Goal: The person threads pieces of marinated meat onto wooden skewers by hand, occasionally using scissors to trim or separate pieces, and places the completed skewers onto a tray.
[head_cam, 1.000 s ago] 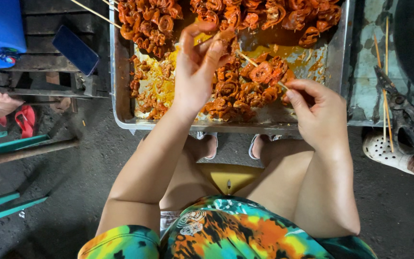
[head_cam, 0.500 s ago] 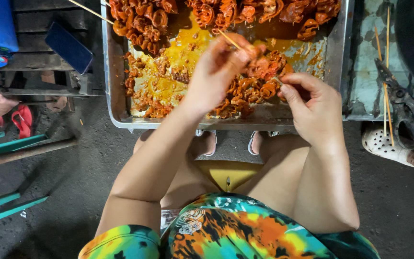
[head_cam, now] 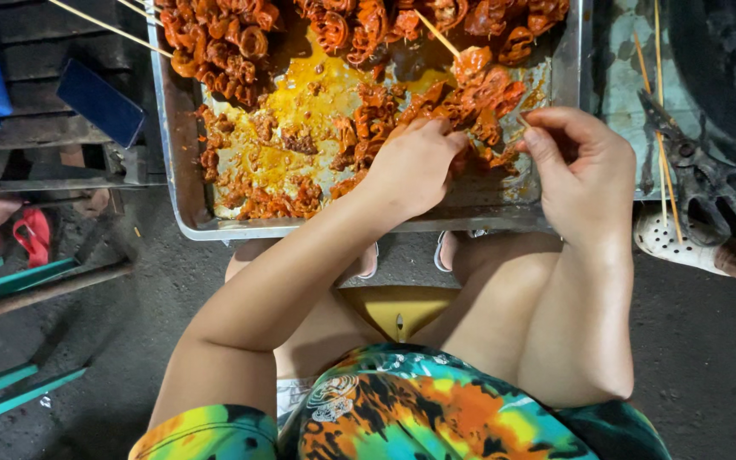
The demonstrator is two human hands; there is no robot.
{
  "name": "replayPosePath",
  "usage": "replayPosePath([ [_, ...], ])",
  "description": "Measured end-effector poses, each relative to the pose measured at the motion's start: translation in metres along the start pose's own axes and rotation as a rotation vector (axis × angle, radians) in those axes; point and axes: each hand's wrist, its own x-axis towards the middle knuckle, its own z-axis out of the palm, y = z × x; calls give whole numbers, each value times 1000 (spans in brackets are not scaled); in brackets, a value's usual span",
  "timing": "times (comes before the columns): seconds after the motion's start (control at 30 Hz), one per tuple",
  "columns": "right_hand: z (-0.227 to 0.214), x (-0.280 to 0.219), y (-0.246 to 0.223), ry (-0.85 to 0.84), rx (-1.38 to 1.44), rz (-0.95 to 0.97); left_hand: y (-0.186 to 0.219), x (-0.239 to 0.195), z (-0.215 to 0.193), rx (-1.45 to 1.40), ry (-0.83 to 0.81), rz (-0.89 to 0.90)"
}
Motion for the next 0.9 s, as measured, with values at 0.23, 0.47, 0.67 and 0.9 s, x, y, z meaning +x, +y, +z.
replayPosePath([
  [0.23, -2, -2, -5, -15, -10, 27, -29, -2, -21, -689, 172, -287],
  [0.47, 4, -6, -15, -83, -115, 22, -72, -22, -53, -1714, 340, -491],
  [0.67, 10, -7, -16, -132, -154, 57, -77, -32, -54, -1816, 402, -371],
  [0.9, 11, -7, -17, -131, -168, 69, -76, -32, -48, -1905, 383, -253],
])
